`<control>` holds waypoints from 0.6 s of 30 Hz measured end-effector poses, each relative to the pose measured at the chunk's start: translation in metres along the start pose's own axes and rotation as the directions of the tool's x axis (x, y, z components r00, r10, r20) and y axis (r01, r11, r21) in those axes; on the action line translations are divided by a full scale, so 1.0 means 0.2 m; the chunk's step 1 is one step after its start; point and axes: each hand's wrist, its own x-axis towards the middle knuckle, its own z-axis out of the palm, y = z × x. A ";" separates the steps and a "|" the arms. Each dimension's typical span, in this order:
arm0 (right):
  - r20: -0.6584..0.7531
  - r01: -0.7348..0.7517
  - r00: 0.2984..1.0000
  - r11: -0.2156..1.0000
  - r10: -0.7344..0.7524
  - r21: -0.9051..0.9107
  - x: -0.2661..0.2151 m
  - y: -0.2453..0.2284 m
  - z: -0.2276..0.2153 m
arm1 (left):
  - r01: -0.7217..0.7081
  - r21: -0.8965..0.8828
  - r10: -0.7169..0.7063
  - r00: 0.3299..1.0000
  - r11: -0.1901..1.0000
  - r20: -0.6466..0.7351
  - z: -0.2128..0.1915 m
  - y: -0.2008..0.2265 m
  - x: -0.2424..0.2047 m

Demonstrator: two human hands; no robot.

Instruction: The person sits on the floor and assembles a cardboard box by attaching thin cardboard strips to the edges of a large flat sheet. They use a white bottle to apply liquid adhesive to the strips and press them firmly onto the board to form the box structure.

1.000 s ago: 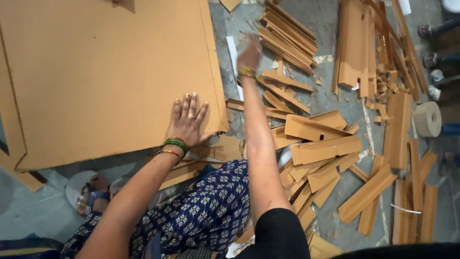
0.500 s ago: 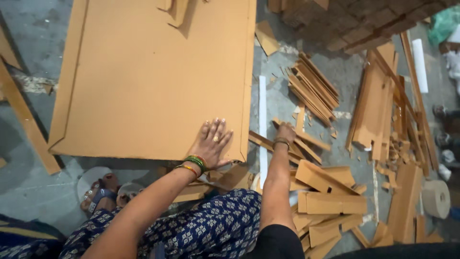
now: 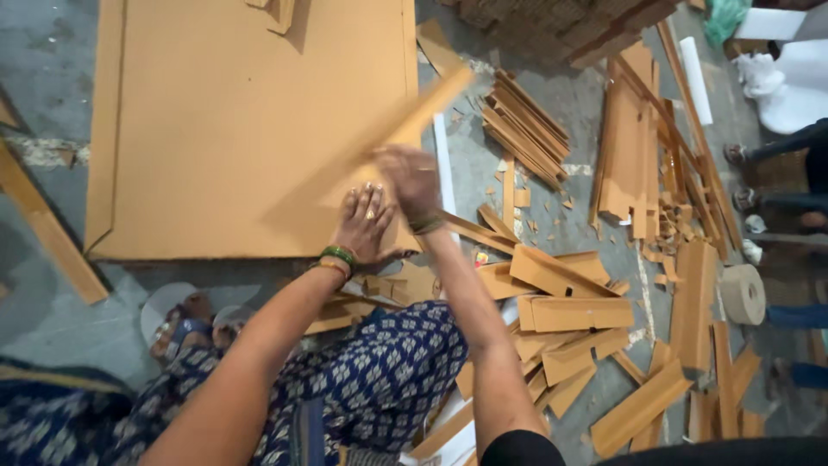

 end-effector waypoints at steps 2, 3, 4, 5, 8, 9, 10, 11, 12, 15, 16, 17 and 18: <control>0.077 0.348 0.937 0.878 -0.342 -0.330 0.09 -0.30 0.22 | 0.010 -0.057 -0.008 0.999 0.998 0.038 -0.02 -0.02 -0.06; 0.116 0.429 0.903 0.845 -0.414 -0.319 0.11 -0.42 0.31 | 0.015 -0.091 -0.009 0.997 0.996 0.070 -0.02 -0.02 -0.13; 0.223 0.418 0.905 0.857 -0.363 -0.301 0.11 -0.53 0.37 | 0.014 -0.124 -0.001 0.995 0.992 0.104 -0.03 -0.01 -0.19; 0.328 0.405 0.893 0.869 -0.309 -0.285 0.09 -0.63 0.42 | 0.005 -0.177 0.023 0.988 0.984 0.155 -0.03 0.01 -0.29; 0.291 0.229 0.940 0.963 -0.180 -0.143 0.07 -0.80 0.47 | 0.001 -0.357 0.146 0.912 0.934 0.384 -0.12 -0.04 -0.58; 0.232 0.149 0.964 0.987 -0.131 -0.063 0.08 -0.84 0.48 | 0.030 -0.414 0.197 0.847 0.910 0.493 -0.17 -0.10 -0.68; 0.144 -0.160 0.983 0.928 0.117 0.335 0.08 -0.87 0.48 | 0.084 -0.481 0.259 0.756 0.873 0.601 -0.23 -0.16 -0.79; 0.170 -0.382 0.912 0.626 0.372 0.679 0.09 -0.91 0.49 | 0.147 -0.440 0.209 0.720 0.886 0.662 -0.29 -0.23 -0.88; 0.308 -0.467 0.770 0.164 0.559 0.869 0.10 -0.93 0.49 | 0.216 -0.371 0.116 0.708 0.903 0.697 -0.36 -0.32 -0.95; 0.496 -0.181 0.851 -0.787 0.176 0.590 0.14 -1.01 0.41 | 0.473 -0.451 -0.236 0.841 0.757 0.486 -0.56 -0.62 -1.14; 0.475 -0.175 0.868 -0.806 0.145 0.566 0.15 -1.06 0.41 | 0.437 -0.627 -0.327 0.899 0.645 0.290 -0.62 -0.69 -1.19; 0.452 -0.170 0.885 -0.823 0.115 0.541 0.17 -1.10 0.42 | 0.342 -0.775 -0.439 0.894 0.532 0.093 -0.66 -0.74 -1.22; 0.421 -0.156 0.903 -0.842 0.091 0.516 0.19 -1.15 0.44 | 0.249 -0.872 -0.433 0.900 0.422 0.047 -0.71 -0.79 -1.25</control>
